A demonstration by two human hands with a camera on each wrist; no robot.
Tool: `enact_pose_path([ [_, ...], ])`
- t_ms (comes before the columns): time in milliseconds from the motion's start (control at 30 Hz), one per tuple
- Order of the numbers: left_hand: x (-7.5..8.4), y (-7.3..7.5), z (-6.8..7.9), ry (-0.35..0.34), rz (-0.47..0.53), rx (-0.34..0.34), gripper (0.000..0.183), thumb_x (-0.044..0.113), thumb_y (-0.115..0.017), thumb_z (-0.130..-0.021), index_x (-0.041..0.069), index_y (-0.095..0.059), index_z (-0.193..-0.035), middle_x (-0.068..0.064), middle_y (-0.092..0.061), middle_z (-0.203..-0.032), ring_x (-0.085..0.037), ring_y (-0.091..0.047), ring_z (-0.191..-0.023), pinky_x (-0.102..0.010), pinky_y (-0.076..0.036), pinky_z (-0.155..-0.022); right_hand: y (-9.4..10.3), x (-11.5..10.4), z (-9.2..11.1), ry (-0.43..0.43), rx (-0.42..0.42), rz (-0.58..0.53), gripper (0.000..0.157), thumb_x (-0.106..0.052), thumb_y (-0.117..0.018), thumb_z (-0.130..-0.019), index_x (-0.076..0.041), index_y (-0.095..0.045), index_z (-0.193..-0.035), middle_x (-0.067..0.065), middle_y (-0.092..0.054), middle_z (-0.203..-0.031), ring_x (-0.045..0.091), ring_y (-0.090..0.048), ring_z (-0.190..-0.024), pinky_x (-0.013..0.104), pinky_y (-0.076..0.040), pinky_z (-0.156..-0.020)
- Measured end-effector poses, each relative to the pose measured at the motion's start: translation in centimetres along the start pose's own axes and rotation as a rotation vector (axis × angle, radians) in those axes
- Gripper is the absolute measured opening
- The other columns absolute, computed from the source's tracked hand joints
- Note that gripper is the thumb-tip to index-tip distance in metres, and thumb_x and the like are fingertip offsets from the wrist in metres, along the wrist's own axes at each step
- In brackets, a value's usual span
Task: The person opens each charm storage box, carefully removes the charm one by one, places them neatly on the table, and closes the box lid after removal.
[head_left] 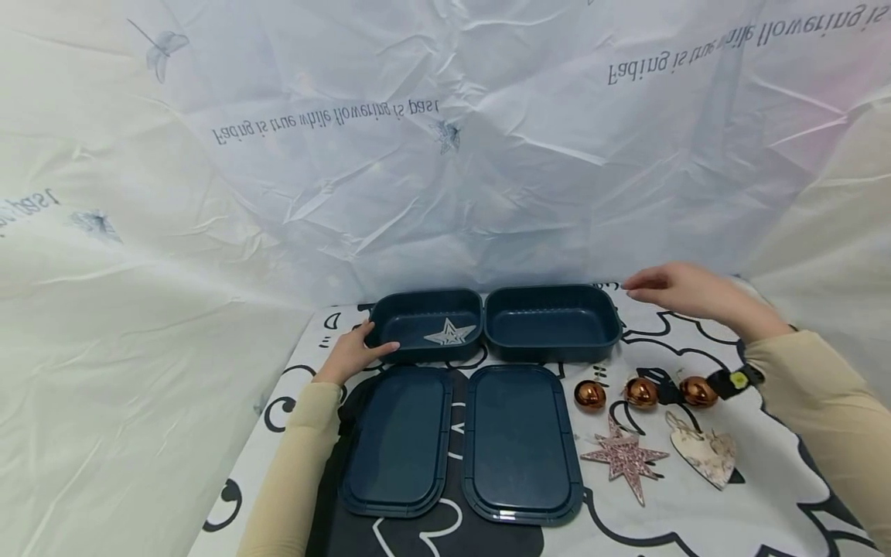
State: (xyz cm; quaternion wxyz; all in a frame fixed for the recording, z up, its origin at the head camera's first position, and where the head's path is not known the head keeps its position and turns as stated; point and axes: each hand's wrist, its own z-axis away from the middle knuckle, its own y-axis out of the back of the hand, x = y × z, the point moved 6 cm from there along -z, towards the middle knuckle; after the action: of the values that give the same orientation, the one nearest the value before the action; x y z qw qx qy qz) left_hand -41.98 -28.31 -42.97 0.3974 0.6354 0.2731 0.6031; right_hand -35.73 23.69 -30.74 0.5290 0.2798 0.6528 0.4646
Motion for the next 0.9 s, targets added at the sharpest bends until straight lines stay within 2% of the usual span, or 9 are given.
enact_pose_path([
  [567, -0.1, -0.1, -0.5, 0.009, -0.010, -0.003, 0.100, 0.062, -0.066, -0.091, -0.001, -0.026, -0.158, -0.022, -0.026, -0.163, -0.043, -0.037, -0.142, -0.059, -0.037, -0.112, -2.2, -8.5, -9.2, 0.203, -0.039, -0.005, 0.033, -0.016, -0.058, -0.103, 0.001, -0.065, -0.131, 0.021, -0.066, -0.126, 0.038, -0.063, -0.114, 0.054, -0.053, -0.093],
  [767, -0.1, 0.0, -0.3, 0.010, 0.004, 0.001, 0.100, 0.059, -0.068, -0.091, 0.000, -0.024, -0.159, -0.020, -0.028, -0.162, -0.042, -0.043, -0.138, -0.058, -0.039, -0.111, -3.7, -11.5, -12.1, 0.251, -0.054, 0.026, 0.033, -0.016, -0.060, -0.101, -0.001, -0.067, -0.130, 0.017, -0.067, -0.124, 0.034, -0.063, -0.113, 0.049, -0.055, -0.092],
  [900, -0.1, 0.0, -0.3, 0.015, 0.009, 0.004, 0.102, 0.060, -0.068, -0.090, 0.000, -0.024, -0.159, -0.020, -0.029, -0.162, -0.042, -0.040, -0.140, -0.059, -0.038, -0.112, -4.8, -13.2, -13.5, 0.269, -0.078, 0.031, 0.033, -0.015, -0.061, -0.100, -0.001, -0.067, -0.129, 0.017, -0.067, -0.124, 0.033, -0.063, -0.113, 0.048, -0.054, -0.093],
])
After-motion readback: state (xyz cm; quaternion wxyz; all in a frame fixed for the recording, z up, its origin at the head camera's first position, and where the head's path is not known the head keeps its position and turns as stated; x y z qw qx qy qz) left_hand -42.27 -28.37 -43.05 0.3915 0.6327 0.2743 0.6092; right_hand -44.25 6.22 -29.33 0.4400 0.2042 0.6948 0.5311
